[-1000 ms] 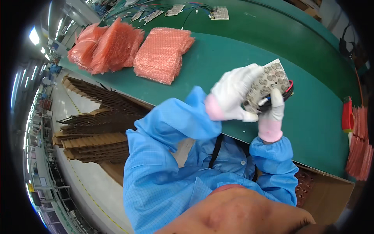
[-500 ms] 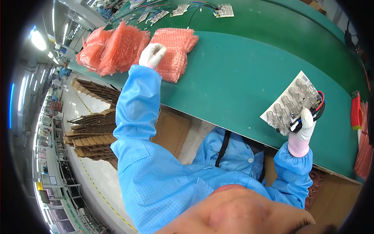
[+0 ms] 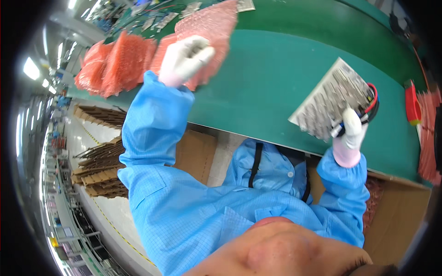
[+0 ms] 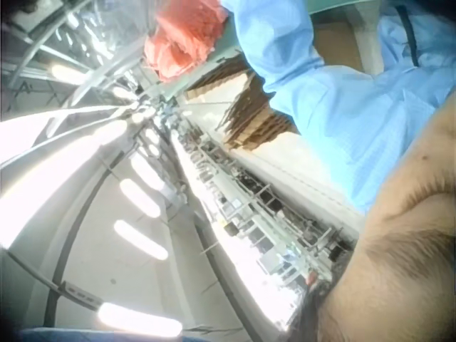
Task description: Packing electronic circuit boards into protective bubble wrap and placing them into a cardboard shipping box.
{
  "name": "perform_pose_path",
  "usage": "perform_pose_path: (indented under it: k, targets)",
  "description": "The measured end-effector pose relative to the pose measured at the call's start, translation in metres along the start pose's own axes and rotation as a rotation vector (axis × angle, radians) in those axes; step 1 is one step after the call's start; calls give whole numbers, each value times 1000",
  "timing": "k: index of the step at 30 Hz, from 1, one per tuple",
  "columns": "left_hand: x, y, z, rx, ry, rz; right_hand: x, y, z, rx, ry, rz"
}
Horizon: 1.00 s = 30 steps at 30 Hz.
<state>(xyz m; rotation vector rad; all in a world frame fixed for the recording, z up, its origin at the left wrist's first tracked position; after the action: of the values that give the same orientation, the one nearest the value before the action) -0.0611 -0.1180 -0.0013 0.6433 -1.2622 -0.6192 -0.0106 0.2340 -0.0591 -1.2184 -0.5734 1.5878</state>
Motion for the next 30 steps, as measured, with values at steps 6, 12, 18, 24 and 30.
perform_pose_path:
  k: [6, 12, 18, 24, 30]
  targets:
    - [-130, 44, -27, 90, -517, 13, -20, -7, 0, 161, -54, -35]
    - [-149, 24, -10, 32, -681, -104, 22, 24, -4, 199, -301, -751]
    - [-73, -35, 49, 293, -334, -537, 21, 17, -3, 163, -303, -771]
    - [-90, 18, 15, 197, -408, -332, 88, 32, 23, -220, -106, -222]
    - [-114, 46, 11, -33, -507, -283, 82, -53, 17, -50, 69, -37]
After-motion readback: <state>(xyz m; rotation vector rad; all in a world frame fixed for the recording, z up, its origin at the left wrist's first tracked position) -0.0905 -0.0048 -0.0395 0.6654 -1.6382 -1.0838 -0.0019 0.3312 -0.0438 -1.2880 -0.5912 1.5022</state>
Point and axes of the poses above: each hand's wrist, its own z-axis towards the middle knuckle, its own x-axis out of the back of the hand, y = z × x, the point moved 2 cm from there along z, towards the middle knuckle, and after that the axes turned 14 degrees about x, right-handed, at the moved point
